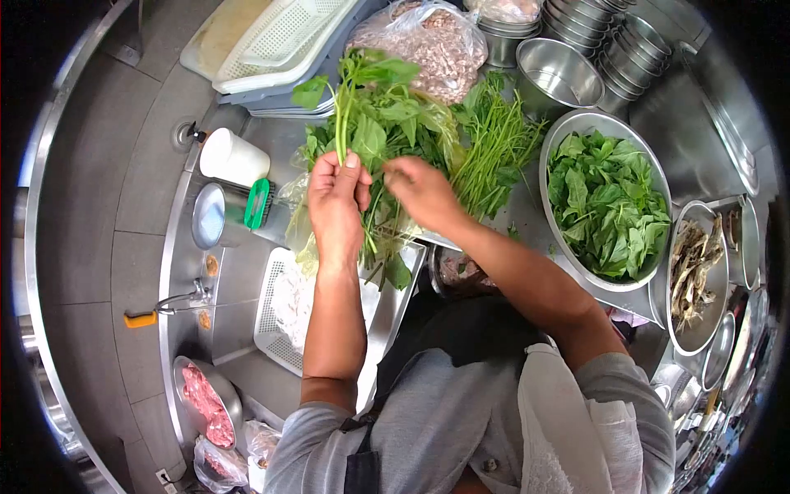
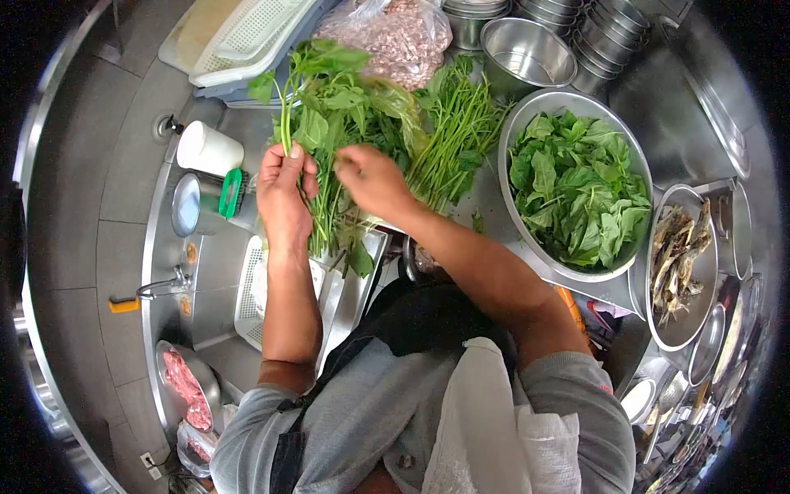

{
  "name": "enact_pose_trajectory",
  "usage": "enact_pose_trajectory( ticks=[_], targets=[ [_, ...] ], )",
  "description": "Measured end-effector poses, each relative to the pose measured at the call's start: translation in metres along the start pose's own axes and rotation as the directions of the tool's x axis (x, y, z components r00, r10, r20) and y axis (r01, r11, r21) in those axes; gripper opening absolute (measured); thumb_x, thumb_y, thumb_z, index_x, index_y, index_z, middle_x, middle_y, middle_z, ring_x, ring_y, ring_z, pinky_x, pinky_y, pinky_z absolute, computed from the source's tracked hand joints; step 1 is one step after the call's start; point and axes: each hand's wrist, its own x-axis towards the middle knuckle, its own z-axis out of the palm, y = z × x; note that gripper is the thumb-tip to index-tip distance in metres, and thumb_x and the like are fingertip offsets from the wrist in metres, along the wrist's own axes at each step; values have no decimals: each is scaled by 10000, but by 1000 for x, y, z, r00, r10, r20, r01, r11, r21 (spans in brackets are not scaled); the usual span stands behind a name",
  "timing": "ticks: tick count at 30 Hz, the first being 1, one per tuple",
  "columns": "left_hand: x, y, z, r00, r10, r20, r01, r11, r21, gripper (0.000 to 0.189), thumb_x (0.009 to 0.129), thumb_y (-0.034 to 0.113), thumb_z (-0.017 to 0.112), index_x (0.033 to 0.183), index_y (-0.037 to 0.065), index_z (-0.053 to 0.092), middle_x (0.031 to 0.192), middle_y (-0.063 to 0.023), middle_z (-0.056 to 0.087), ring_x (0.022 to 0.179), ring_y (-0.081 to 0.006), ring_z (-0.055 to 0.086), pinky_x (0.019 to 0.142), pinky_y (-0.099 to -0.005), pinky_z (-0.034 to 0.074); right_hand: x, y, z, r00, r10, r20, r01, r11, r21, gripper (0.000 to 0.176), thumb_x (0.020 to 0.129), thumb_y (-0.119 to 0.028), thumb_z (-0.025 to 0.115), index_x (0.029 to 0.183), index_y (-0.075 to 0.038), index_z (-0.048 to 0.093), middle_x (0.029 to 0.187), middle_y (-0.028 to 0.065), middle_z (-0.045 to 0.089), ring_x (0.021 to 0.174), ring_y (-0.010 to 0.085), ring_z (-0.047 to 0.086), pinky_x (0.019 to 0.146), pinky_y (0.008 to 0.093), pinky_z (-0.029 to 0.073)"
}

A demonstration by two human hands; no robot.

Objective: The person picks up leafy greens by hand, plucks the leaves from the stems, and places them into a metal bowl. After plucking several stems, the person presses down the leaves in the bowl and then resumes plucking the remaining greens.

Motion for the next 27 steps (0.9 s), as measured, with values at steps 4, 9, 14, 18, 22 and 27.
enact_pose_trajectory(
  ticks=[4, 9, 14, 18, 22, 27],
  targets=[
    [-19, -1, 31, 989, -12, 150, 24, 997, -73, 101, 950, 151, 621, 982, 67, 575, 712, -13, 570, 510, -70, 425, 454, -207, 312, -8, -57, -51, 964, 217, 152, -265, 753, 603, 263, 963, -303, 608, 1037, -51, 626, 908, 33, 645, 793, 105, 601, 702, 271, 492],
    [-34, -7, 70, 956, -57, 288, 83, 993, -81, 109, 939, 119, 630, 1013, 60, 578, 670, -2, 526, 516, -61, 404, 454, -214, 302, -39, -75, -126, 992, 106, 63, -123, 851, 510, 86, 948, -109, 612, 1002, -42, 605, 864, 28, 637, 727, 110, 619, 679, 247, 504],
    [-32, -10, 97, 904, -98, 415, 214, 946, -243, 101, 953, 145, 609, 1022, 75, 583, 664, -16, 505, 501, -77, 378, 456, -225, 304, -105, -81, -240, 945, 25, -327, 50, 974, 219, 67, 936, -29, 584, 993, -34, 619, 869, 35, 648, 738, 103, 619, 664, 260, 517],
    [-29, -8, 106, 841, -148, 520, 345, 888, -305, 96, 969, 159, 584, 1029, 85, 588, 665, -17, 498, 497, -80, 379, 452, -221, 301, -142, -86, -309, 942, -239, -236, -184, 223, -957, 163, 855, -10, 634, 1009, -40, 680, 895, 103, 656, 817, 254, 638, 733, 352, 496],
    [-32, -12, 120, 796, -167, 582, 402, 864, -303, 95, 972, 152, 576, 1039, 87, 593, 666, -13, 485, 497, -80, 381, 447, -217, 304, -120, -105, -289, 868, -295, -399, -36, 765, -643, 232, 818, -8, 652, 1043, -40, 695, 929, 129, 655, 873, 317, 619, 774, 367, 482],
    [-38, -17, 120, 770, -189, 610, 425, 864, -268, 120, 955, 122, 592, 1046, 44, 587, 655, -29, 510, 488, -69, 397, 443, -213, 324, -71, -131, -269, 802, -583, -130, 240, 513, -824, 209, 812, -87, 695, 1020, -100, 716, 1054, 92, 660, 960, 292, 603, 821, 378, 475]
  ],
)
